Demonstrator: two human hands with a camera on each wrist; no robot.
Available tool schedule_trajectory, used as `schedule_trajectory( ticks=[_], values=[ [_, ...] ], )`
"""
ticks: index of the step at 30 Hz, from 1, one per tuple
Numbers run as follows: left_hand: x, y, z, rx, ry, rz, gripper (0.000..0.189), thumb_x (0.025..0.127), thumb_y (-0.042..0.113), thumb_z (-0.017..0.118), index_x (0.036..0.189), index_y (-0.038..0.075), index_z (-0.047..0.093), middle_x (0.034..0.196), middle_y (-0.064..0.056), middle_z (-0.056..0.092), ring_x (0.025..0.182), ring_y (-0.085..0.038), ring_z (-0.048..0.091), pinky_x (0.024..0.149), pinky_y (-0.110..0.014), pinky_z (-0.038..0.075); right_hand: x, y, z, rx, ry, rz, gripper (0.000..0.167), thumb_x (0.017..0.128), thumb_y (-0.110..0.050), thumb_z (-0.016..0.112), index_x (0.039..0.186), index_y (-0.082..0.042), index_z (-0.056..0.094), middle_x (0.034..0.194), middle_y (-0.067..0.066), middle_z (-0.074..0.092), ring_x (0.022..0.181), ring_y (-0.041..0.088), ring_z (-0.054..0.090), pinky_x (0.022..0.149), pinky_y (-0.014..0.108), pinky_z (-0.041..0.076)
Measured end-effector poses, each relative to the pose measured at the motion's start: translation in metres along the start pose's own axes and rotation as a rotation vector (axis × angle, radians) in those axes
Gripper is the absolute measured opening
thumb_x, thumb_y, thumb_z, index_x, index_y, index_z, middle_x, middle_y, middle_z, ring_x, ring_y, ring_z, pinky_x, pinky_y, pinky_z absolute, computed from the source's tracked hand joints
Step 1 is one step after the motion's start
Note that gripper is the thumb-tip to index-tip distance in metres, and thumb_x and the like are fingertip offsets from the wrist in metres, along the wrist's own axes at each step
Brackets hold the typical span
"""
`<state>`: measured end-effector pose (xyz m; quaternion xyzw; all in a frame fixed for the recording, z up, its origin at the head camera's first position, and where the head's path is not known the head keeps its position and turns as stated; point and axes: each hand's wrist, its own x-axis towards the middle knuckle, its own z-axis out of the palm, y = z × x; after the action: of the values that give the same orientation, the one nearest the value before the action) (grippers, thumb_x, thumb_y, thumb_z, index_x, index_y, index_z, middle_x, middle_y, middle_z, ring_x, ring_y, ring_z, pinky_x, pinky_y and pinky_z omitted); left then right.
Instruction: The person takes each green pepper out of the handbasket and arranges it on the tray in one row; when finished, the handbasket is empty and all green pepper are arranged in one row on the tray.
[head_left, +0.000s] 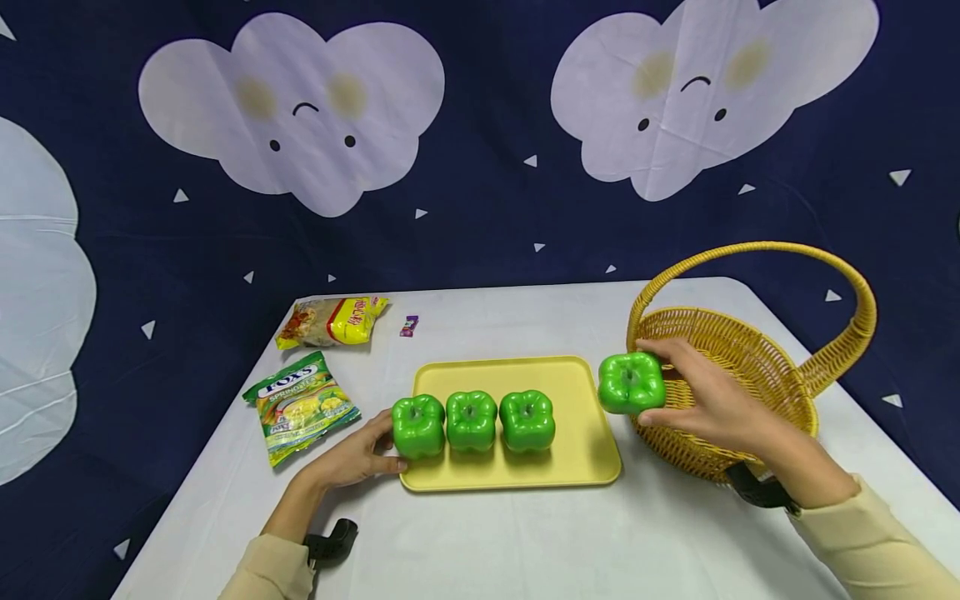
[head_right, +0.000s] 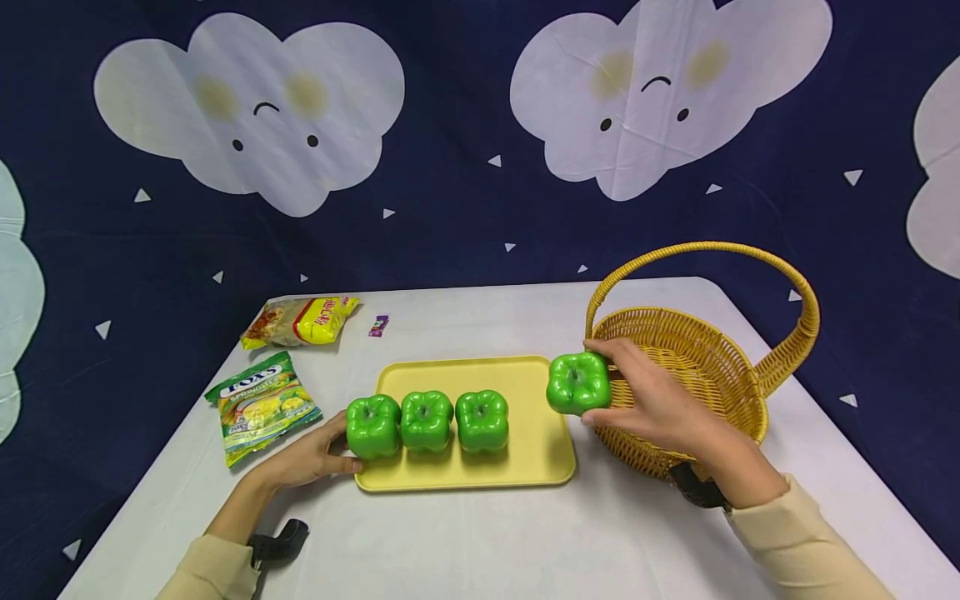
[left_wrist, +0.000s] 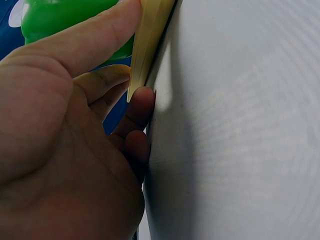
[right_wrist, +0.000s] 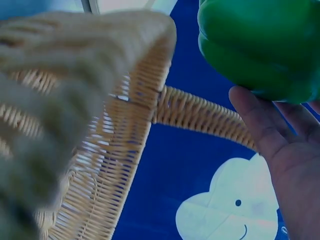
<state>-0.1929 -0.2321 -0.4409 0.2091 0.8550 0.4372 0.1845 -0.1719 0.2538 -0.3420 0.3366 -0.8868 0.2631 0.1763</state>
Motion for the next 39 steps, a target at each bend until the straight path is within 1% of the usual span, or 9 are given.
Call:
schedule_trajectory(
  ticks=[7, 9, 11, 14, 20, 25, 29, 32, 39],
  values=[
    [0.000, 0.000, 0.001, -0.017, 0.003, -0.002, 0.073, 0.078, 0.024, 0.075, 0.141, 0.010, 0.042, 0.155, -0.016, 0.020, 0.137, -0.037, 0.028, 0.111, -0.055, 0.026, 0.002, -0.002, 0.011, 0.033, -0.019, -0.023, 0.082, 0.066, -0.022, 0.085, 0.136, -0.007, 0.044, 0.122, 0.003, 0.050, 0.103, -0.001, 0.047, 0.086, 0.009, 0.045],
    [0.000, 0.000, 0.001, -0.018, 0.001, 0.002, 0.073, 0.078, 0.024, 0.075, 0.141, 0.010, 0.042, 0.155, -0.016, 0.020, 0.137, -0.038, 0.028, 0.111, -0.056, 0.027, 0.002, -0.002, 0.013, 0.017, -0.029, -0.010, 0.081, 0.067, -0.024, 0.084, 0.136, -0.008, 0.044, 0.124, 0.001, 0.050, 0.104, 0.001, 0.047, 0.086, 0.014, 0.047],
    [-0.001, 0.000, 0.001, -0.019, 0.000, 0.003, 0.073, 0.078, 0.025, 0.075, 0.141, 0.010, 0.042, 0.155, -0.017, 0.020, 0.137, -0.038, 0.028, 0.111, -0.056, 0.027, 0.002, -0.003, 0.016, -0.012, -0.039, 0.003, 0.080, 0.068, -0.028, 0.084, 0.135, -0.009, 0.045, 0.124, 0.001, 0.051, 0.105, 0.003, 0.048, 0.085, 0.023, 0.049],
    [-0.001, -0.001, 0.001, -0.021, -0.001, 0.000, 0.073, 0.078, 0.025, 0.075, 0.140, 0.010, 0.042, 0.155, -0.016, 0.021, 0.137, -0.037, 0.029, 0.111, -0.056, 0.027, 0.002, -0.003, 0.020, -0.027, -0.056, 0.019, 0.079, 0.069, -0.032, 0.083, 0.135, -0.011, 0.045, 0.125, 0.000, 0.053, 0.106, 0.006, 0.050, 0.085, 0.031, 0.049],
    [0.000, -0.001, 0.001, -0.011, 0.001, 0.001, 0.073, 0.078, 0.025, 0.075, 0.141, 0.010, 0.042, 0.154, -0.015, 0.023, 0.136, -0.036, 0.030, 0.111, -0.055, 0.026, 0.002, -0.004, 0.030, 0.005, -0.093, 0.036, 0.077, 0.072, -0.033, 0.081, 0.135, -0.009, 0.045, 0.125, 0.001, 0.054, 0.106, 0.007, 0.052, 0.086, 0.032, 0.051],
    [0.000, -0.002, 0.001, 0.010, 0.002, 0.004, 0.071, 0.078, 0.026, 0.075, 0.140, 0.012, 0.043, 0.152, -0.013, 0.027, 0.131, -0.032, 0.034, 0.108, -0.052, 0.029, 0.002, -0.006, 0.035, 0.013, -0.133, 0.074, 0.078, 0.073, -0.035, 0.080, 0.136, -0.008, 0.043, 0.128, 0.005, 0.051, 0.110, 0.015, 0.053, 0.090, 0.044, 0.049],
    [0.000, -0.001, 0.000, 0.020, 0.002, 0.005, 0.070, 0.078, 0.026, 0.075, 0.139, 0.012, 0.044, 0.151, -0.012, 0.028, 0.128, -0.030, 0.035, 0.107, -0.049, 0.031, 0.002, -0.007, 0.040, 0.028, -0.171, 0.097, 0.079, 0.074, -0.036, 0.078, 0.138, -0.006, 0.041, 0.129, 0.007, 0.049, 0.111, 0.020, 0.054, 0.091, 0.046, 0.049],
    [0.000, -0.002, 0.000, 0.027, 0.002, 0.003, 0.070, 0.078, 0.027, 0.075, 0.139, 0.013, 0.044, 0.152, -0.012, 0.028, 0.126, -0.028, 0.036, 0.106, -0.047, 0.032, 0.002, -0.007, 0.044, 0.033, -0.193, 0.107, 0.080, 0.076, -0.036, 0.077, 0.140, -0.007, 0.040, 0.128, 0.007, 0.049, 0.110, 0.020, 0.054, 0.091, 0.046, 0.049],
    [0.000, -0.002, 0.000, 0.048, 0.005, 0.002, 0.068, 0.079, 0.028, 0.075, 0.139, 0.015, 0.045, 0.150, -0.010, 0.030, 0.121, -0.025, 0.038, 0.103, -0.039, 0.035, 0.003, -0.007, 0.050, 0.010, -0.213, 0.079, 0.078, 0.078, -0.039, 0.074, 0.142, -0.009, 0.039, 0.128, 0.007, 0.049, 0.107, 0.018, 0.055, 0.088, 0.044, 0.051]
  ],
)
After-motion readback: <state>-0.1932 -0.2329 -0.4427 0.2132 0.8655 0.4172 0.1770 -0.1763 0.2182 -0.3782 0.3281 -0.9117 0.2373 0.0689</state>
